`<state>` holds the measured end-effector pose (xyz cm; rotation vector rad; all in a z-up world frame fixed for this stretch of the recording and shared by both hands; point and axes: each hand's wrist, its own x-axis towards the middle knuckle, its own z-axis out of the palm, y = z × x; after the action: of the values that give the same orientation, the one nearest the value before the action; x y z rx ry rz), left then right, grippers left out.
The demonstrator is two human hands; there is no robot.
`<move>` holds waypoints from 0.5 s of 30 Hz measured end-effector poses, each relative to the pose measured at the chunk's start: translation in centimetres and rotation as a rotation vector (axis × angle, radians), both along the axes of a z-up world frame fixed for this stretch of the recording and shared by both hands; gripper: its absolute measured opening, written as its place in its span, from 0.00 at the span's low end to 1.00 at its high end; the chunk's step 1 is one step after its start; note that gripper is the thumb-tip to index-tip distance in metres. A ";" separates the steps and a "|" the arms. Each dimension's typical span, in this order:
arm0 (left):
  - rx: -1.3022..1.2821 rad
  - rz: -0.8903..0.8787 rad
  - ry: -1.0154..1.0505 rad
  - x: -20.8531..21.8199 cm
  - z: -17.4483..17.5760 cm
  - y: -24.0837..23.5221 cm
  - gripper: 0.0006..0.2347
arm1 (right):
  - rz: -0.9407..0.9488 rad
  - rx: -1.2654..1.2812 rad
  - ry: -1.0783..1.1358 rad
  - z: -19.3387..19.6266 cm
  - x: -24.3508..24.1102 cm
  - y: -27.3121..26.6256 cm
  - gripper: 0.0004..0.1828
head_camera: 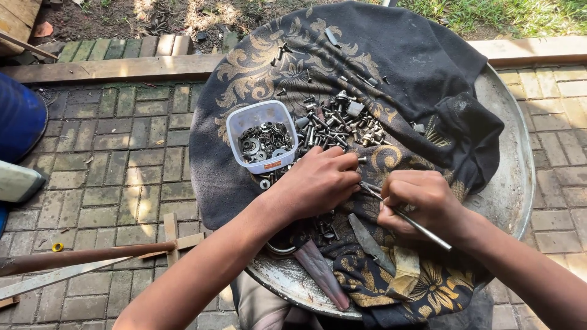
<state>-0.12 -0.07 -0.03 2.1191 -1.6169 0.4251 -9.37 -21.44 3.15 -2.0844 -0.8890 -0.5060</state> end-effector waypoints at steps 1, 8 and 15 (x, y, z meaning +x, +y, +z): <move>-0.001 -0.001 0.000 -0.2 0.3 -0.1 0.04 | -0.001 -0.001 0.000 0.1 0.0 -0.1 0.14; -0.008 0.009 -0.015 -0.2 -0.1 -0.1 0.06 | 0.030 0.015 0.025 -0.2 0.0 -0.2 0.14; -0.014 0.025 0.058 -0.3 -0.1 -0.1 0.04 | 0.024 0.010 0.014 -0.6 -0.1 -0.5 0.14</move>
<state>-0.38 -0.21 -0.15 2.1231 -1.5526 0.3782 -9.47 -21.89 2.55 -2.0631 -0.9002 -0.4819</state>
